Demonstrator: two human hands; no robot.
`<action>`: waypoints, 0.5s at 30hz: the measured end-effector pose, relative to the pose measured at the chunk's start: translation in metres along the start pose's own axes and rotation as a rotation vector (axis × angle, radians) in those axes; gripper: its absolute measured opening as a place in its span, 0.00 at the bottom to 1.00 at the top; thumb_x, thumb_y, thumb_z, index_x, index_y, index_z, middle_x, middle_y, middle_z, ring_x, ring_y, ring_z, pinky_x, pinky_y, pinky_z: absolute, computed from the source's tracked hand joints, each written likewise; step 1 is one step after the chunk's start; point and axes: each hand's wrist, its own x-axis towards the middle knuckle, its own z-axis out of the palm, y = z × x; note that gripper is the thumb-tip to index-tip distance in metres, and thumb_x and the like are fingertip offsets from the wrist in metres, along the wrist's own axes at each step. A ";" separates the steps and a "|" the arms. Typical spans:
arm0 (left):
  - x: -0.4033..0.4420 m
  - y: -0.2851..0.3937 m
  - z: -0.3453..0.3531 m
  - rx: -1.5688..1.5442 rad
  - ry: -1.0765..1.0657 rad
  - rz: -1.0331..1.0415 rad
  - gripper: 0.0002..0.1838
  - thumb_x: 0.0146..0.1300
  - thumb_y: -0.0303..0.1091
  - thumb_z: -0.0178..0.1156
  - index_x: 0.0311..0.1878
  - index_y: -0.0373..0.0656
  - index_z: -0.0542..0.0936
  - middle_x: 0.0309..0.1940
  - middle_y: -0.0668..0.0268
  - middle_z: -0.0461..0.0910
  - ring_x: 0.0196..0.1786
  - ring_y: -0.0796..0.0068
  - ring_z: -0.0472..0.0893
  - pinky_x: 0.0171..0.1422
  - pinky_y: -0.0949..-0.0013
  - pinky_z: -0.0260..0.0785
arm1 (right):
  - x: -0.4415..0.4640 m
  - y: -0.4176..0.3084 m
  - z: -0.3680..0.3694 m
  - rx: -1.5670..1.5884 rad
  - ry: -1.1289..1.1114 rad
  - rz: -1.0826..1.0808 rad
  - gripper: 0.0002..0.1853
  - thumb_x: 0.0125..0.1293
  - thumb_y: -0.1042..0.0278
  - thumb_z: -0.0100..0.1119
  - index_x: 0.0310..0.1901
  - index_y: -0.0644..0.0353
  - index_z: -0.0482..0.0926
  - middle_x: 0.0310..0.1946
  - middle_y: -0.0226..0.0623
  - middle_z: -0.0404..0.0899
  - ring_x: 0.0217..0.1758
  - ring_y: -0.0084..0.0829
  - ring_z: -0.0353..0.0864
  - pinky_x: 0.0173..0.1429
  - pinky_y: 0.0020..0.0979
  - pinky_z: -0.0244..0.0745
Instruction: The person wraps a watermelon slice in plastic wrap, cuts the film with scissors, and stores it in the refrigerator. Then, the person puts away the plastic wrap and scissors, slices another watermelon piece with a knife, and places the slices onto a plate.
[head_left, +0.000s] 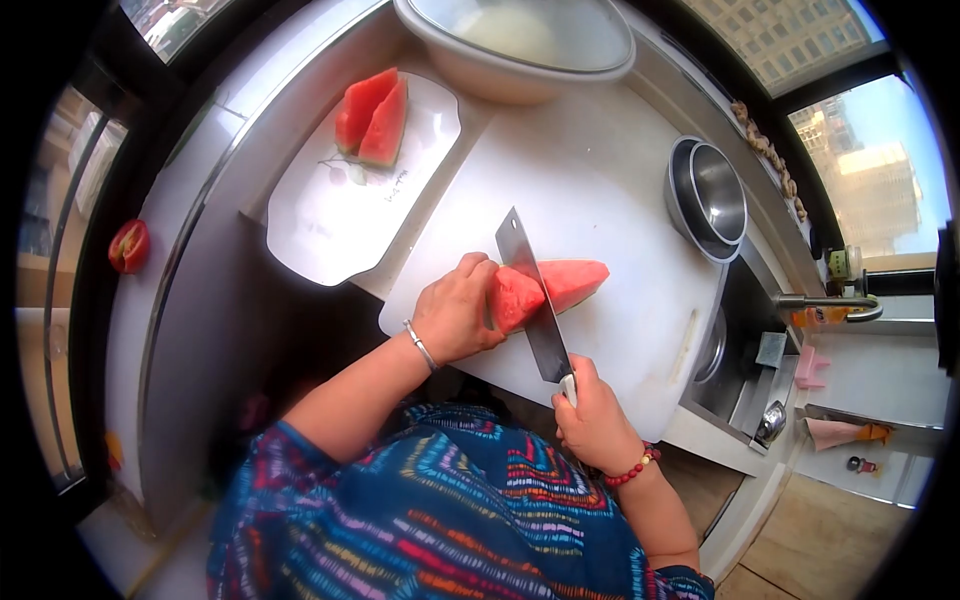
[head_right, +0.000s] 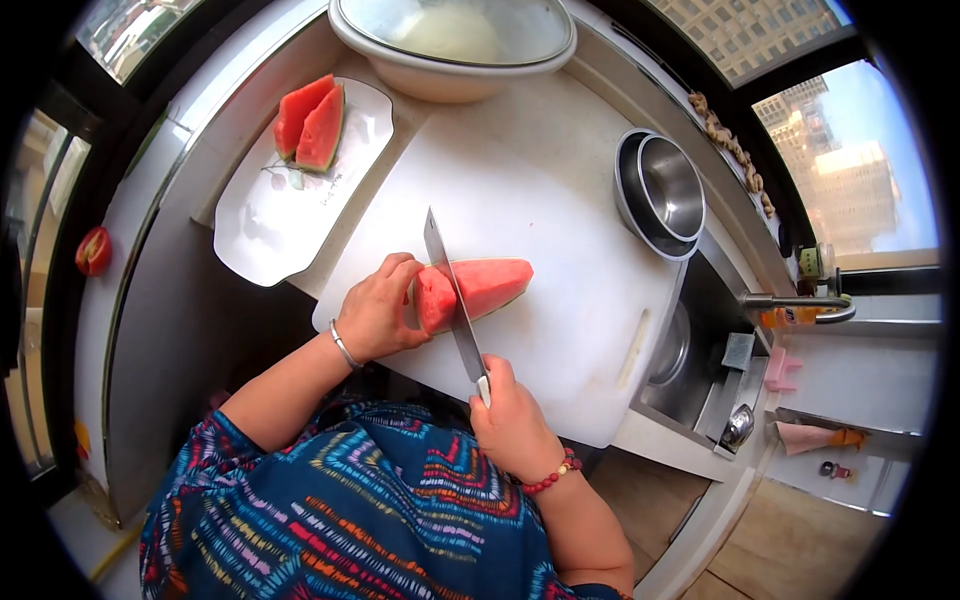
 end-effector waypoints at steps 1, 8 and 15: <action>-0.001 0.001 0.000 0.000 -0.005 -0.002 0.36 0.33 0.38 0.72 0.50 0.41 0.69 0.50 0.59 0.68 0.37 0.61 0.78 0.43 0.63 0.73 | 0.004 0.003 0.004 0.004 -0.002 0.004 0.21 0.59 0.75 0.49 0.54 0.69 0.59 0.34 0.61 0.73 0.38 0.58 0.74 0.42 0.47 0.68; -0.005 0.004 0.004 0.027 -0.016 0.001 0.34 0.35 0.38 0.70 0.50 0.41 0.68 0.50 0.57 0.69 0.47 0.55 0.75 0.48 0.60 0.71 | 0.038 0.005 0.026 -0.046 0.189 -0.148 0.21 0.59 0.75 0.50 0.54 0.69 0.60 0.36 0.63 0.74 0.41 0.59 0.74 0.45 0.47 0.69; -0.005 0.008 0.013 0.034 0.096 0.022 0.37 0.34 0.35 0.70 0.52 0.41 0.66 0.51 0.54 0.66 0.47 0.52 0.74 0.49 0.60 0.71 | 0.050 0.009 0.027 0.074 0.193 -0.152 0.21 0.58 0.75 0.50 0.54 0.69 0.60 0.37 0.63 0.74 0.41 0.59 0.73 0.44 0.47 0.69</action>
